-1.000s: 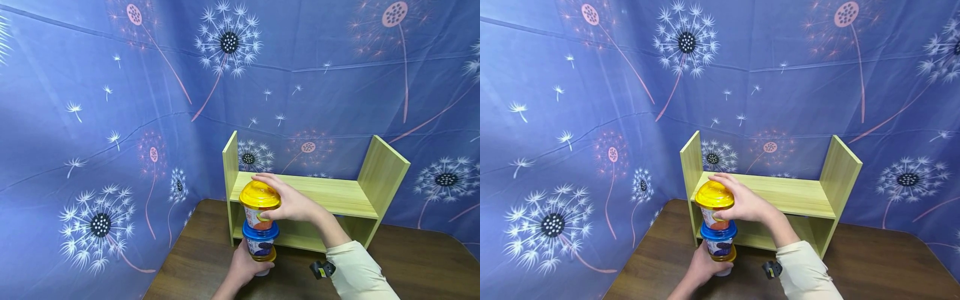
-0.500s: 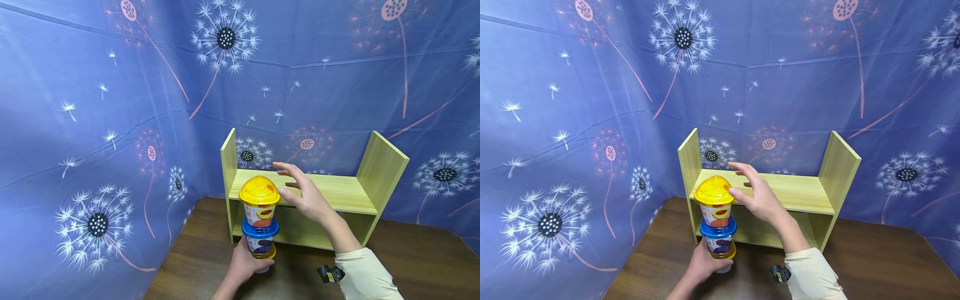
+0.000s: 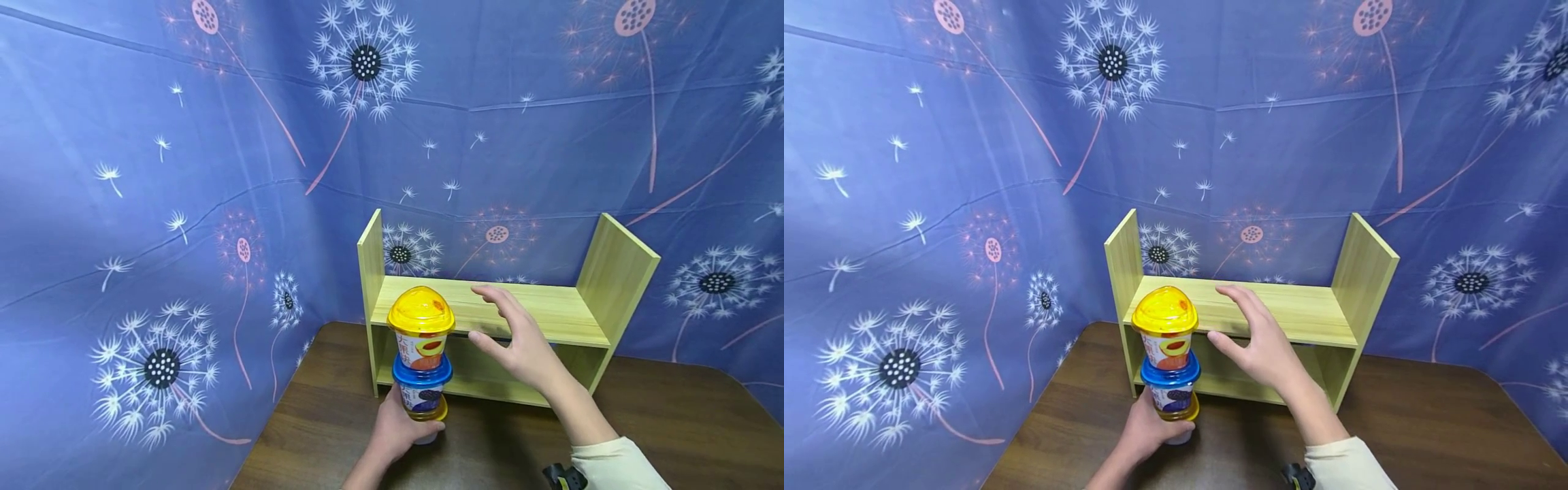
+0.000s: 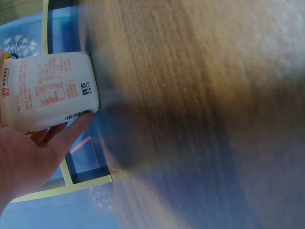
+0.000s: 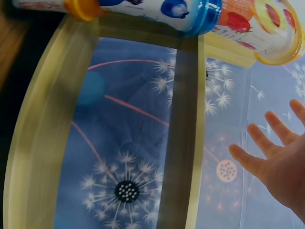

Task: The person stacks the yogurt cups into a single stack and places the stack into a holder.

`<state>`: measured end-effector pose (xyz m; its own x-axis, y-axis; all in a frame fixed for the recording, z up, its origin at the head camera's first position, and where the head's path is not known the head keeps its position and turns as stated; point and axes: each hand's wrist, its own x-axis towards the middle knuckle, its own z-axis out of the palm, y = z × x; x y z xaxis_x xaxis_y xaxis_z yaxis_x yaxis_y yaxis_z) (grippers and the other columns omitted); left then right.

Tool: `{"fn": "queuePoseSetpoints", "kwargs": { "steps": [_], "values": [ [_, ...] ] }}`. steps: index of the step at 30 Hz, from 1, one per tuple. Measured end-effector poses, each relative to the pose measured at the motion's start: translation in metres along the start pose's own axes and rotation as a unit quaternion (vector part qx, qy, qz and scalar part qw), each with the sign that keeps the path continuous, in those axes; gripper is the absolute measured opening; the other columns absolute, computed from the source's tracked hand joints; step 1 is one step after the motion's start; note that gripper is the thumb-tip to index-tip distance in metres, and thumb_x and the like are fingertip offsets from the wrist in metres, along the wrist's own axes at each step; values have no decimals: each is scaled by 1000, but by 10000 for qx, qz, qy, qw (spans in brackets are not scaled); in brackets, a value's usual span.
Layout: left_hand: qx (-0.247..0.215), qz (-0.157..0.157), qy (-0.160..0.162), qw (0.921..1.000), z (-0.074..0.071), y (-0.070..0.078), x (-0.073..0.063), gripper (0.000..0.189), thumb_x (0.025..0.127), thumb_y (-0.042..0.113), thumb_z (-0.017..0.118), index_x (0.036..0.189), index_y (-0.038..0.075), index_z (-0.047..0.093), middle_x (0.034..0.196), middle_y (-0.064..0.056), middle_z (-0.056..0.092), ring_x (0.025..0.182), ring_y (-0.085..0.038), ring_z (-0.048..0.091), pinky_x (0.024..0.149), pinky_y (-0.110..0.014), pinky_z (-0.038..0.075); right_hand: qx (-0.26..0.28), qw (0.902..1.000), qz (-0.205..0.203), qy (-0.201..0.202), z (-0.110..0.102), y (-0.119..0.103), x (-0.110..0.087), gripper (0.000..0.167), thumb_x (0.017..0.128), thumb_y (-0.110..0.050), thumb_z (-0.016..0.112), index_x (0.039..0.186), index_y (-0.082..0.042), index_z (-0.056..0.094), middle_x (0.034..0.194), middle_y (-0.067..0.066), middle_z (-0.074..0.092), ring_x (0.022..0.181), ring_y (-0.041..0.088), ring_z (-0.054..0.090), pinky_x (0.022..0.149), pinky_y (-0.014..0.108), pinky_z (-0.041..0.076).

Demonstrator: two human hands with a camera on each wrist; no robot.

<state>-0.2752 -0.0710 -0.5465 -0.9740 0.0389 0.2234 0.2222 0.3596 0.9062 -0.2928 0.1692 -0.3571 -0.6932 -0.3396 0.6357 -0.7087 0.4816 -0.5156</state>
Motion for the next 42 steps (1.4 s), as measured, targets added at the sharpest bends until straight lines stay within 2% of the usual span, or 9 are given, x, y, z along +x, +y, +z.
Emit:
{"fn": "queuePoseSetpoints", "kwargs": {
  "steps": [4,10,12,15,20,27,36,42],
  "values": [
    [24,-82,-32,10000,0,1,1,90,63,32,98,136,17,49,120,5,64,107,-15,62,95,-43,51,-165,9997,50,174,-2,6,-8,67,89,-24,74,150,-27,47,149,1,49,130,30,46,101,67,37],
    [-79,-235,-96,9996,2,1,3,90,63,31,98,137,18,48,121,6,63,108,-15,62,97,-41,49,-288,9980,-145,551,-9,13,-19,68,87,-16,74,150,-21,47,146,5,51,128,31,47,100,62,37],
    [-124,-233,-105,9996,3,1,4,90,63,30,98,137,18,48,121,5,63,108,-15,62,96,-41,50,-373,9966,-181,707,-12,15,-22,69,86,-14,74,150,-19,47,144,6,52,126,30,48,98,56,38],
    [-150,-134,-77,9998,3,2,4,89,63,31,98,136,17,49,120,4,64,107,-16,63,95,-42,51,-465,9934,-204,1024,-19,21,-29,69,84,-10,74,149,-17,49,139,6,55,123,26,49,99,41,37],
    [-146,-77,-51,9999,4,1,6,89,62,33,98,135,18,49,119,6,64,106,-14,63,95,-40,51,-345,9844,-353,1688,-29,29,-39,64,82,-5,70,143,-9,54,134,10,58,119,17,51,101,20,33],
    [-133,-121,-67,9998,5,2,8,89,63,32,98,136,19,48,120,6,64,107,-14,63,96,-41,50,-396,9729,-331,2255,-39,41,-50,57,82,-4,69,138,-4,58,128,14,59,118,6,50,101,19,34],
    [19,-134,-20,9999,4,1,3,90,65,34,97,137,16,47,121,3,64,106,-16,63,95,-43,52,-418,9467,-718,3113,-45,38,-58,47,80,-3,64,123,16,58,118,29,57,117,4,52,99,17,38],
    [13,-111,70,9999,4,1,0,89,62,33,98,135,16,49,120,2,65,106,-17,63,95,-44,52,-510,9368,-623,3405,-51,35,-63,47,81,-5,63,121,19,56,119,14,59,118,2,51,98,16,38]
  ]
}}
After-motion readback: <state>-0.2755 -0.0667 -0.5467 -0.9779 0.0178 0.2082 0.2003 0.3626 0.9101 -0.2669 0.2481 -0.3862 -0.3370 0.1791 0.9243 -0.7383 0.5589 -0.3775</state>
